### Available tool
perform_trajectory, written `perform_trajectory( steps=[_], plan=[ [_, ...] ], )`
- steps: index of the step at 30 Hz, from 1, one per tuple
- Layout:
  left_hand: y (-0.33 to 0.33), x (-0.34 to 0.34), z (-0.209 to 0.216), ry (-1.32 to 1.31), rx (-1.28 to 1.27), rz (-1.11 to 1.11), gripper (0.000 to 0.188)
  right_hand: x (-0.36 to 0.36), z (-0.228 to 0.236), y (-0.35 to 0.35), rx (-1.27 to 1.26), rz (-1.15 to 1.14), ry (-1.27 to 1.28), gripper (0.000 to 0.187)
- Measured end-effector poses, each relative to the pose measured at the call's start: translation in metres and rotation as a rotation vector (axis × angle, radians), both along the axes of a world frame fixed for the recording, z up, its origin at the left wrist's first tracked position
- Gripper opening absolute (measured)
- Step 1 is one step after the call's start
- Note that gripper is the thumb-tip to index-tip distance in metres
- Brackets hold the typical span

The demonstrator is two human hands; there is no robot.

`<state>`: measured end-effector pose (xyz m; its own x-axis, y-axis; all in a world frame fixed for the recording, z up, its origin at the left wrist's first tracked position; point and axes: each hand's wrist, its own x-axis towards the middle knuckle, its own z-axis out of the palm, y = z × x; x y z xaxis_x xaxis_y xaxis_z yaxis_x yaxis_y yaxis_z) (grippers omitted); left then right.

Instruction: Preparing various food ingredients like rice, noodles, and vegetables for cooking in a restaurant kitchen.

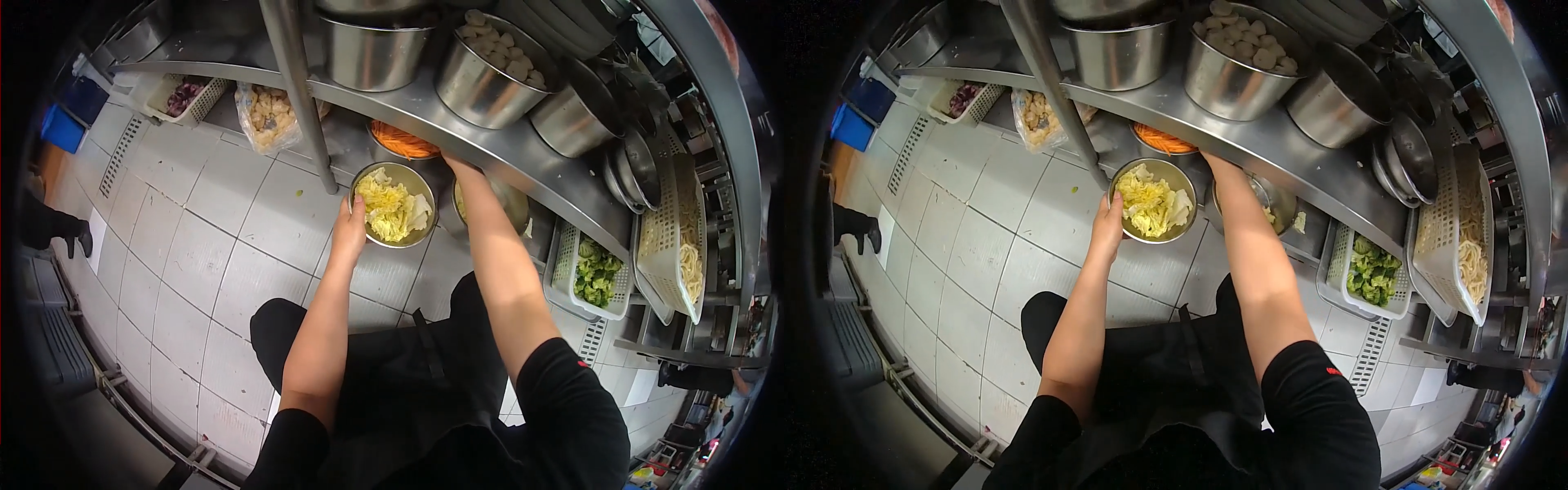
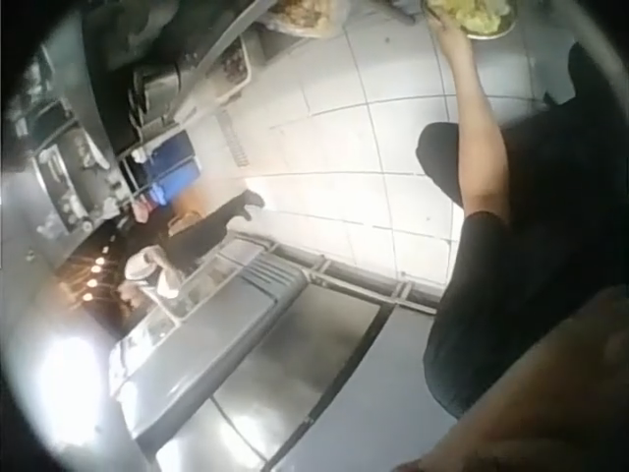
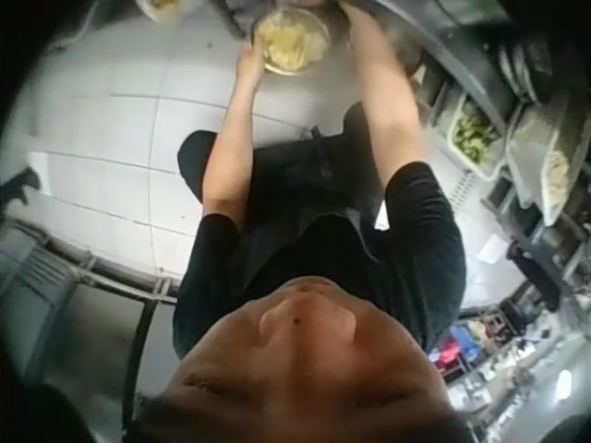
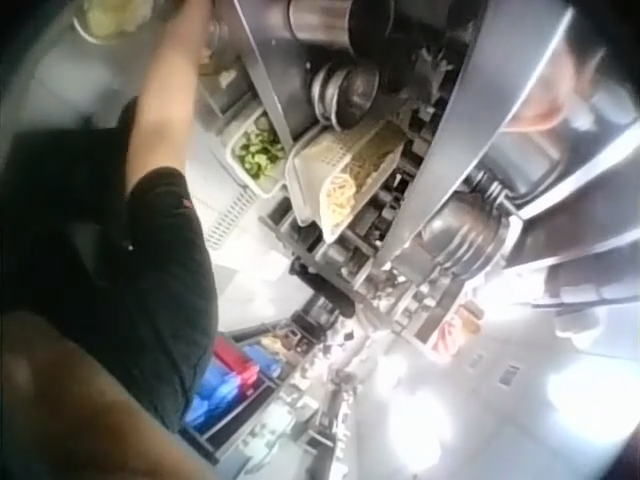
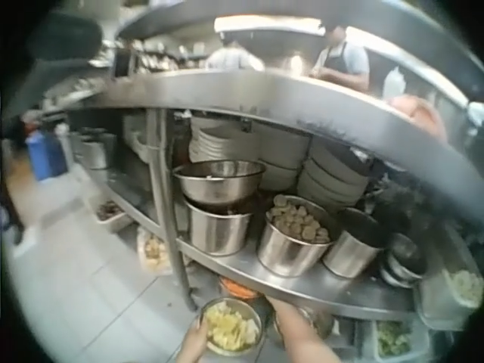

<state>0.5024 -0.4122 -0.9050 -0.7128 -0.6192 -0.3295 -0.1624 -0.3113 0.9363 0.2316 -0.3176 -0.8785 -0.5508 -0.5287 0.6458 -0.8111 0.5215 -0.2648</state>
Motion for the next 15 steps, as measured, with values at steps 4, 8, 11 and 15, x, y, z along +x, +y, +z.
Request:
perform_trajectory(
  steps=[4, 8, 11, 15],
  plan=[
    [-0.019, 0.024, 0.008, -0.06, -0.054, 0.021, 0.051, 0.118, 0.044, -0.004, 0.084, 0.009, -1.062, 0.027],
    [-0.019, 0.012, -0.024, 0.09, -0.093, -0.128, 0.053, 0.194, 0.002, 0.035, 0.463, 0.251, -0.448, 0.041],
    [-0.02, 0.038, -0.039, 0.066, 0.01, -0.151, 0.053, 0.217, 0.052, 0.069, 0.353, 0.27, -0.535, 0.047],
    [-0.012, 0.056, -0.013, -0.148, 0.057, -0.22, 0.06, 0.135, 0.03, 0.17, -0.018, -0.291, -0.354, 0.025]
  ],
)
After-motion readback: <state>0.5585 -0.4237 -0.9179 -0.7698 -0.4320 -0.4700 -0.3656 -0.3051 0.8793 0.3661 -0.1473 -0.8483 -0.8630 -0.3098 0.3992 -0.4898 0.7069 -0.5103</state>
